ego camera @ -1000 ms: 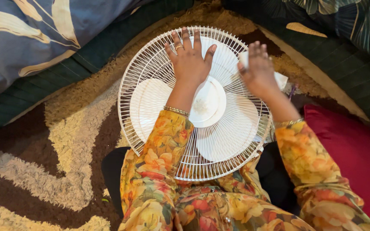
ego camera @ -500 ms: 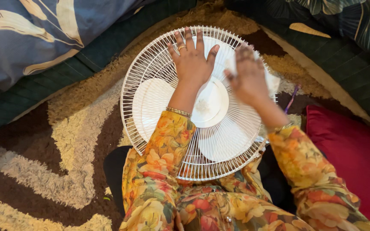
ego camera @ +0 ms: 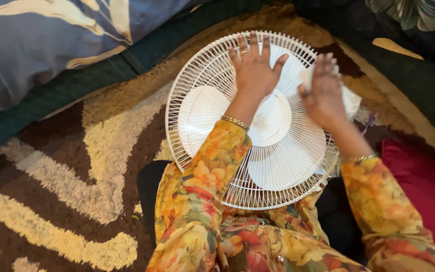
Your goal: The person wipes the front grill and blades of a white table fan using a white cloth. They systematically clean each blade and the central hub while sitting on the floor.
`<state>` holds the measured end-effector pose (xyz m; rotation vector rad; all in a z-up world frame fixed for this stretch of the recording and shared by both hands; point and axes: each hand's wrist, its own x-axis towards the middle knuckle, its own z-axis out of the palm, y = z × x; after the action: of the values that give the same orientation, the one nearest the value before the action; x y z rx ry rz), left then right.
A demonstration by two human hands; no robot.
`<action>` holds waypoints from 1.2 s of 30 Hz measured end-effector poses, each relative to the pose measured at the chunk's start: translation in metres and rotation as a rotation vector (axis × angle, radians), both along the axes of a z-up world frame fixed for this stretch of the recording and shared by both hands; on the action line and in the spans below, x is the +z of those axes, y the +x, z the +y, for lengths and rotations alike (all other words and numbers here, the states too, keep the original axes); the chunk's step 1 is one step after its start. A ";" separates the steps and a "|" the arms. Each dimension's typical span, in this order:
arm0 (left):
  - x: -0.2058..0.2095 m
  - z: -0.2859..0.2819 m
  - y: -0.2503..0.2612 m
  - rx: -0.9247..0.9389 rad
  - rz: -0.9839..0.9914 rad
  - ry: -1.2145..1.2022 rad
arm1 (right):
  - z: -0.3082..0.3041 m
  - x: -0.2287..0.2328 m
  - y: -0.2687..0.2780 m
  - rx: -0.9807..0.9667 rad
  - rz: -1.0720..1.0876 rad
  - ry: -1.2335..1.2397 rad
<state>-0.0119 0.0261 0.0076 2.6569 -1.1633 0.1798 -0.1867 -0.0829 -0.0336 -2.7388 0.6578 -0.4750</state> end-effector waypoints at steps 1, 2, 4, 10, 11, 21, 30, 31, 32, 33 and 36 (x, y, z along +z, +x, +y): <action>0.002 0.000 -0.001 0.004 0.007 0.011 | 0.015 -0.003 0.000 0.064 -0.039 0.014; 0.003 0.001 -0.002 0.010 0.014 0.018 | 0.034 -0.008 0.002 0.128 -0.077 0.029; 0.007 0.004 -0.005 0.019 0.027 0.034 | 0.047 -0.003 0.005 0.217 -0.178 0.130; 0.015 0.020 -0.017 -0.269 -0.148 0.081 | 0.044 0.011 0.004 0.305 -0.508 0.592; 0.016 0.020 -0.018 -0.273 -0.138 0.120 | 0.043 0.011 0.002 0.301 -0.563 0.555; 0.001 0.000 -0.010 -0.334 -0.049 0.164 | 0.113 0.040 0.010 0.714 -0.261 -0.421; -0.017 -0.008 -0.005 -0.353 -0.097 0.113 | 0.107 0.051 0.013 0.553 -0.280 -0.331; -0.019 -0.010 -0.004 -0.344 -0.088 0.149 | 0.104 0.045 0.017 0.493 -0.276 -0.398; -0.020 -0.013 -0.002 -0.340 -0.139 0.130 | 0.101 0.038 0.023 0.432 -0.273 -0.464; -0.020 -0.015 0.000 -0.336 -0.186 0.111 | 0.095 0.033 0.026 0.371 -0.266 -0.528; -0.008 -0.015 -0.004 -0.326 -0.162 0.213 | 0.065 0.031 0.021 0.343 -0.326 -0.164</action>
<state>-0.0159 0.0114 -0.0003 2.6164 -1.7360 0.2266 -0.1660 -0.0177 -0.0023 -2.7473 0.0680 -0.8938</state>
